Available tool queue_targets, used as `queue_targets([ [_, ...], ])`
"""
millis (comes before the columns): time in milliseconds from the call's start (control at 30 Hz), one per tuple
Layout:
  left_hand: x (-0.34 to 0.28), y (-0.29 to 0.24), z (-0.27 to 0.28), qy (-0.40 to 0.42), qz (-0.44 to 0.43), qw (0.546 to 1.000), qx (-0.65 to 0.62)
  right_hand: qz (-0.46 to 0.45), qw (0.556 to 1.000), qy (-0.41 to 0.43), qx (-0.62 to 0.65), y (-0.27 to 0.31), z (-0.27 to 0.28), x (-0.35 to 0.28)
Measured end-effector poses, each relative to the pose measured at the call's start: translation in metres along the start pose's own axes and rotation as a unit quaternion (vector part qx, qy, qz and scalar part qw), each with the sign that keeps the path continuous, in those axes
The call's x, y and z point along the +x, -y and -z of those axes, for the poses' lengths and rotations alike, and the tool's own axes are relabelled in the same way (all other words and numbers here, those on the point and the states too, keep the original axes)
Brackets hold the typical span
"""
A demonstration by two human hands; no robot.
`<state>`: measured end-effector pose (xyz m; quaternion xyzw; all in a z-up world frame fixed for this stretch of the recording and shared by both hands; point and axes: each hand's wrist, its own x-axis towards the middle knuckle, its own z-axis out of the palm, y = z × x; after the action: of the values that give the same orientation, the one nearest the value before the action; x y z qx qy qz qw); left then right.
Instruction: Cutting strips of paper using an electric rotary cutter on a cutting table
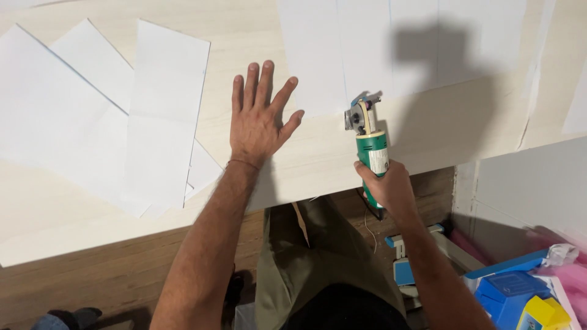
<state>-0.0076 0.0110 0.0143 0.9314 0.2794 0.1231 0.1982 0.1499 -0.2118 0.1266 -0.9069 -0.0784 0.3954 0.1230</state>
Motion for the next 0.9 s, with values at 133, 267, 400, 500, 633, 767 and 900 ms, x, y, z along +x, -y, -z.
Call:
queue_targets([
  [133,0.001,0.001,-0.020,-0.067,0.019,0.997,0.014,-0.014,0.999,0.003,0.037,0.008,0.003,0.000],
  [267,0.002,-0.002,-0.015,-0.078,0.022,0.996,0.025,-0.025,0.998,0.009,0.048,0.009,0.005,-0.001],
  [400,0.002,-0.002,-0.020,-0.072,0.034,0.996,0.027,-0.013,0.998,0.028,0.058,0.003,0.006,0.004],
  [500,0.002,-0.002,-0.019,-0.067,0.037,0.997,0.027,-0.009,0.998,0.032,0.052,0.007,0.007,0.004],
  [633,0.002,-0.002,-0.020,-0.058,0.041,0.997,0.024,0.004,0.998,0.034,0.052,-0.002,0.005,0.010],
  [767,0.001,-0.004,-0.017,-0.045,0.049,0.998,0.023,0.014,0.998,0.034,0.051,-0.004,0.004,0.013],
  [900,0.002,-0.003,-0.019,-0.044,0.050,0.997,0.026,0.017,0.998,0.034,0.045,0.004,0.005,0.013],
])
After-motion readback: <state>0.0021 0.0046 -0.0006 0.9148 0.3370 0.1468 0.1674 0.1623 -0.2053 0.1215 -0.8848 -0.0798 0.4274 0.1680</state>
